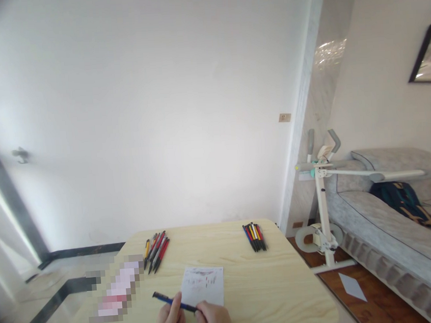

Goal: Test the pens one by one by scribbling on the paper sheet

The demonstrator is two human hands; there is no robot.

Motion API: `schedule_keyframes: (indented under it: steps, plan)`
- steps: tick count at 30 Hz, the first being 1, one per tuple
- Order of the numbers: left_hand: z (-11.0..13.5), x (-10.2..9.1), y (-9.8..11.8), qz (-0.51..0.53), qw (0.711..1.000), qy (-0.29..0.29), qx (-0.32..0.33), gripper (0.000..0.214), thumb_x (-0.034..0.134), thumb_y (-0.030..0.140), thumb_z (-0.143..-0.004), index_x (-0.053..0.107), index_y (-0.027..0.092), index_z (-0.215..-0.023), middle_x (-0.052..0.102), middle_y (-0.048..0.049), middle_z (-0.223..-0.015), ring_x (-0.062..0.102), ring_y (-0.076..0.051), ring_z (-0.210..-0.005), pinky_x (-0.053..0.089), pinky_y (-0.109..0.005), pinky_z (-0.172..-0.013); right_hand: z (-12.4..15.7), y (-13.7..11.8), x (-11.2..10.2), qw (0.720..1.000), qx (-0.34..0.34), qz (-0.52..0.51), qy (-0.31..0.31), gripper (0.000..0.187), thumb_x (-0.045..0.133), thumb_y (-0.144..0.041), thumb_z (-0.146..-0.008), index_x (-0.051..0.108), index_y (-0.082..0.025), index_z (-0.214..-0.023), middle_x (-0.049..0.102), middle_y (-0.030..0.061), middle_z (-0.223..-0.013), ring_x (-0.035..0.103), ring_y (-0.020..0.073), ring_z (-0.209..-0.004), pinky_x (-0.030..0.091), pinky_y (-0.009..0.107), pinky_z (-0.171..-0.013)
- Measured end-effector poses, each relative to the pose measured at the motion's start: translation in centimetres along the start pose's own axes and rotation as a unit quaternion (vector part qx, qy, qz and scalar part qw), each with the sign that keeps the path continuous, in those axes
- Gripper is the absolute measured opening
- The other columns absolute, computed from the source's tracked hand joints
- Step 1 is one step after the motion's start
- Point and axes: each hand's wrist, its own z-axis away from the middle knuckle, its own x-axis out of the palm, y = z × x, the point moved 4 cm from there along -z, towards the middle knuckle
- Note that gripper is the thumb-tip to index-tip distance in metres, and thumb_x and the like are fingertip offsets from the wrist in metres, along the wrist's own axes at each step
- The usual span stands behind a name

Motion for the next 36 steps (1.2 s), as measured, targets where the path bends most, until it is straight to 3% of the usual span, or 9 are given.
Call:
schedule_keyframes:
  steps: [10,22,36]
  plan:
    - [-0.2,0.1,0.3,-0.002,1.0,0.002,0.0,0.06,0.036,0.073,-0.068,0.033,0.024,-0.031,0.031,0.0037,-0.03,0.036,-0.012,-0.034,0.032,-0.028,-0.044,0.0,0.4,0.5,1.0,-0.008,0.02,0.017,0.026,0.039,-0.027,-0.087,0.058,-0.02,-0.07,0.065,0.0028,-0.066,0.058,0.0164,-0.062,0.032,0.023,-0.054]
    - [0.1,0.0,0.7,-0.022,1.0,0.006,0.0,0.062,0.034,0.075,-0.066,0.035,0.025,-0.029,0.031,0.0032,-0.029,0.037,-0.013,-0.034,0.035,-0.028,-0.045,0.0,1.0,0.8,0.999,-0.002,0.006,0.033,0.026,0.04,-0.028,-0.086,0.061,-0.02,-0.072,0.065,0.0033,-0.066,0.058,0.0169,-0.064,0.037,0.022,-0.057]
    - [0.0,0.1,0.9,-0.024,1.0,0.009,0.002,0.065,0.034,0.074,-0.068,0.035,0.024,-0.027,0.034,0.0016,-0.028,0.039,-0.013,-0.032,0.037,-0.028,-0.047,0.0,1.2,0.9,0.998,-0.041,0.009,0.047,0.036,0.034,-0.035,-0.09,0.059,-0.02,-0.069,0.062,0.003,-0.062,0.057,0.0155,-0.058,0.035,0.022,-0.052]
